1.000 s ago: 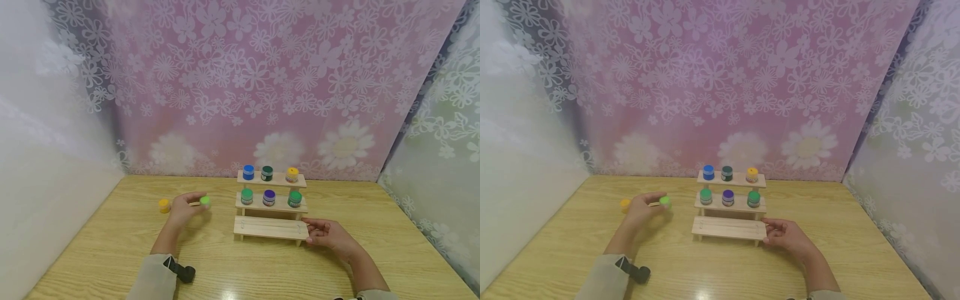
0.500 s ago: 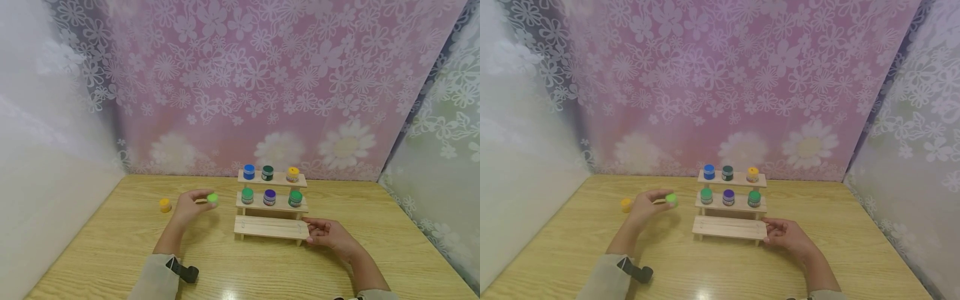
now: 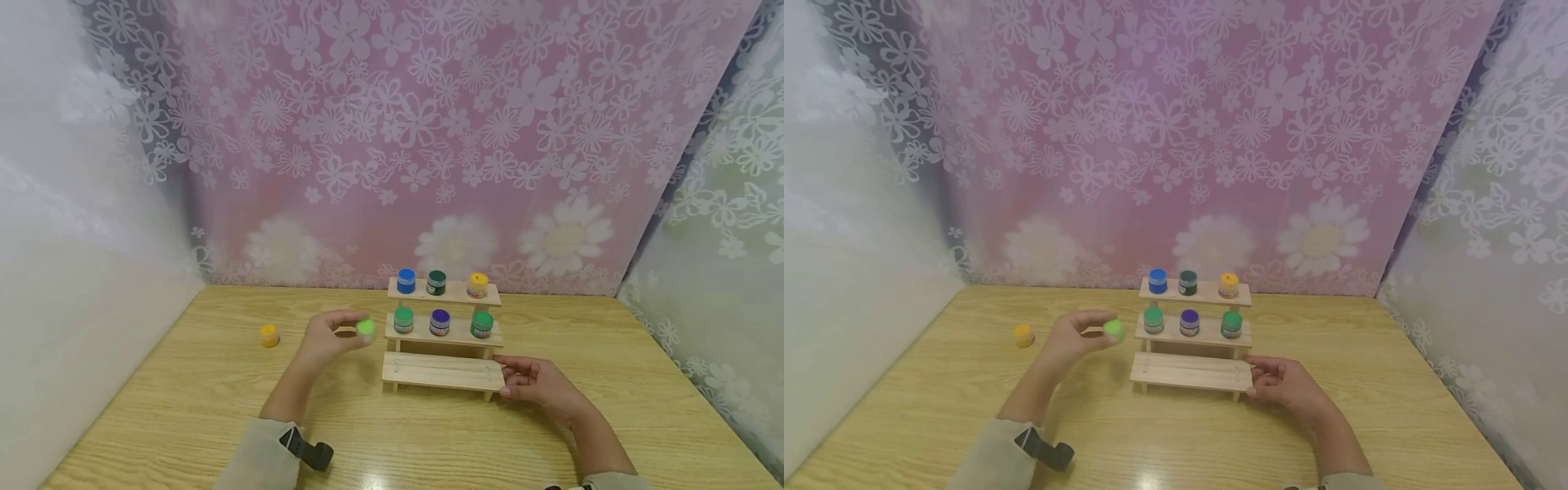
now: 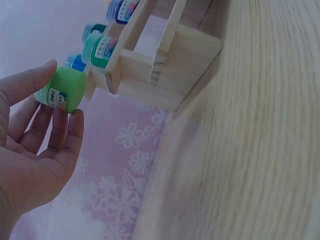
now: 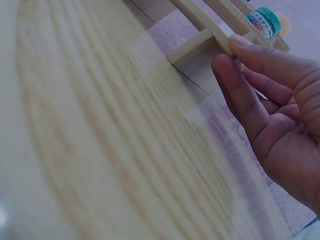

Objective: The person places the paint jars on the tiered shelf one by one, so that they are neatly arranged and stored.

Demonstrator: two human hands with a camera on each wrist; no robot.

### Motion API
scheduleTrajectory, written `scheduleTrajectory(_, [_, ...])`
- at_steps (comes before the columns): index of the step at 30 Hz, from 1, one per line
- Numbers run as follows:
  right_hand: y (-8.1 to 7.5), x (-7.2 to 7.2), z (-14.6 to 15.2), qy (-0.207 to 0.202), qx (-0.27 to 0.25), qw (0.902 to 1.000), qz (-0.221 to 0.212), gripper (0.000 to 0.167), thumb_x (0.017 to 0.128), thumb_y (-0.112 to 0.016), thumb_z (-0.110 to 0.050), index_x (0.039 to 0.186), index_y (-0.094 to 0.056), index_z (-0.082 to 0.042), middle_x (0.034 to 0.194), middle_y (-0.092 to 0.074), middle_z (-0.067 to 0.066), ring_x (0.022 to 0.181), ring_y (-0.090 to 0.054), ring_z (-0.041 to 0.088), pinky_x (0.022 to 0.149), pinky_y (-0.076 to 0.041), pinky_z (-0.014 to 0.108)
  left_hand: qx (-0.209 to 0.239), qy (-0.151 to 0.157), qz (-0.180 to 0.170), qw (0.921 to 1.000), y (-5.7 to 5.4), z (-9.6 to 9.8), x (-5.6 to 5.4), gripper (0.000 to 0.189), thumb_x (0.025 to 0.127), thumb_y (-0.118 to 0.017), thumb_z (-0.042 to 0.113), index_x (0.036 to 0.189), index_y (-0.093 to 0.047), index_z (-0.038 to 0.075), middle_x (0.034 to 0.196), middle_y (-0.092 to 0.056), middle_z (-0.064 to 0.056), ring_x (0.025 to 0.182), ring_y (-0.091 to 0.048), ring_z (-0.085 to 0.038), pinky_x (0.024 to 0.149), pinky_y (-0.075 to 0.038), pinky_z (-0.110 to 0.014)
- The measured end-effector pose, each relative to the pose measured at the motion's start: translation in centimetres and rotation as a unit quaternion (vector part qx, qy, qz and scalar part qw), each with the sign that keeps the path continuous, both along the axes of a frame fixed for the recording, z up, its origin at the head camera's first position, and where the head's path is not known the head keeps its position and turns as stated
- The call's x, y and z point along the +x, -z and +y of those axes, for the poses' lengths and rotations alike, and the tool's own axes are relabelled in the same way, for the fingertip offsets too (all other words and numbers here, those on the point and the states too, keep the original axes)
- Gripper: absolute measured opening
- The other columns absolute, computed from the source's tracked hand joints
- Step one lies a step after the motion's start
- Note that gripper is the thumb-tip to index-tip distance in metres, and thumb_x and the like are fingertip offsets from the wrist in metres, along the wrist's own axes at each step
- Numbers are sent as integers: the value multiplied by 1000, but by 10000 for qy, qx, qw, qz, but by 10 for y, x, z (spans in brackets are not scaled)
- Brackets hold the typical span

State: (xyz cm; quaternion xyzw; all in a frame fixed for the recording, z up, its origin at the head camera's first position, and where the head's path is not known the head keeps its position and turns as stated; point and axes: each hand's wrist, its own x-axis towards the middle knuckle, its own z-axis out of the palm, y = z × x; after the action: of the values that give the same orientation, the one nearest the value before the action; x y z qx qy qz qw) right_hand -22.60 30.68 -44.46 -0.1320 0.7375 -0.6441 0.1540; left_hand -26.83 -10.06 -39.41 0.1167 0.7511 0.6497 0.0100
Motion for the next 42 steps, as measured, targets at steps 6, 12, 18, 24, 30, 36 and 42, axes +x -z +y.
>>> scheduleTrajectory(6, [1, 0, 0, 5, 34, 10000, -5, 73, 87, -73, -3, 143, -31, 17, 105, -53, 8, 87, -61, 8, 79, -57, 32, 34, 207, -63, 9998, -2, 9, 6, 39, 79, -81, 4, 117, -70, 6, 120, -65, -6, 107, -62, -31, 83, -56, -33])
scheduleTrajectory(12, [2, -1, 0, 34, 78, 10000, -35, 74, 86, -74, -5, 144, -31, 16, 106, -53, 8, 87, -60, 8, 80, -57, 32, 44, 424, 139, 9990, 0, 18, 9, 39, 79, -80, 2, 117, -69, 0, 117, -65, -8, 107, -60, -31, 84, -56, -32])
scheduleTrajectory(18, [2, -2, -1, 45, 83, 9999, -75, 75, 86, -74, -6, 144, -32, 15, 107, -55, 8, 87, -61, 9, 80, -57, 33, -95, 415, 248, 9988, 3, 27, 12, 37, 78, -82, 5, 114, -72, 4, 115, -66, -6, 105, -62, -26, 86, -55, -31])
scheduleTrajectory(24, [2, -2, -1, 52, 90, 9999, -77, 74, 86, -75, -6, 144, -33, 15, 106, -54, 8, 87, -61, 9, 80, -57, 34, -69, 542, 326, 9980, 7, 35, 13, 37, 77, -83, 6, 113, -72, 3, 117, -66, -6, 105, -61, -25, 85, -55, -30])
scheduleTrajectory(30, [1, -1, -1, 71, 95, 9999, -66, 74, 86, -75, -6, 144, -33, 15, 105, -53, 7, 86, -60, 9, 79, -57, 32, -73, 631, 285, 9976, 9, 41, 15, 36, 77, -84, 7, 111, -74, 8, 117, -65, -4, 103, -61, -21, 84, -55, -29])
scheduleTrajectory(36, [1, 0, -2, 27, 29, 10000, -80, 75, 86, -74, -5, 144, -30, 17, 105, -52, 8, 86, -60, 7, 79, -57, 31, 26, 642, 201, 9977, 11, 47, 19, 34, 77, -83, 4, 109, -74, 6, 114, -66, -6, 101, -62, -23, 84, -56, -30])
scheduleTrajectory(42, [-1, 1, -2, 19, 53, 10000, -22, 75, 86, -74, -5, 144, -31, 16, 106, -52, 9, 87, -60, 8, 79, -57, 31, -35, 761, 117, 9970, 13, 55, 23, 33, 77, -83, 5, 109, -74, 9, 113, -66, -4, 101, -61, -21, 84, -55, -28])
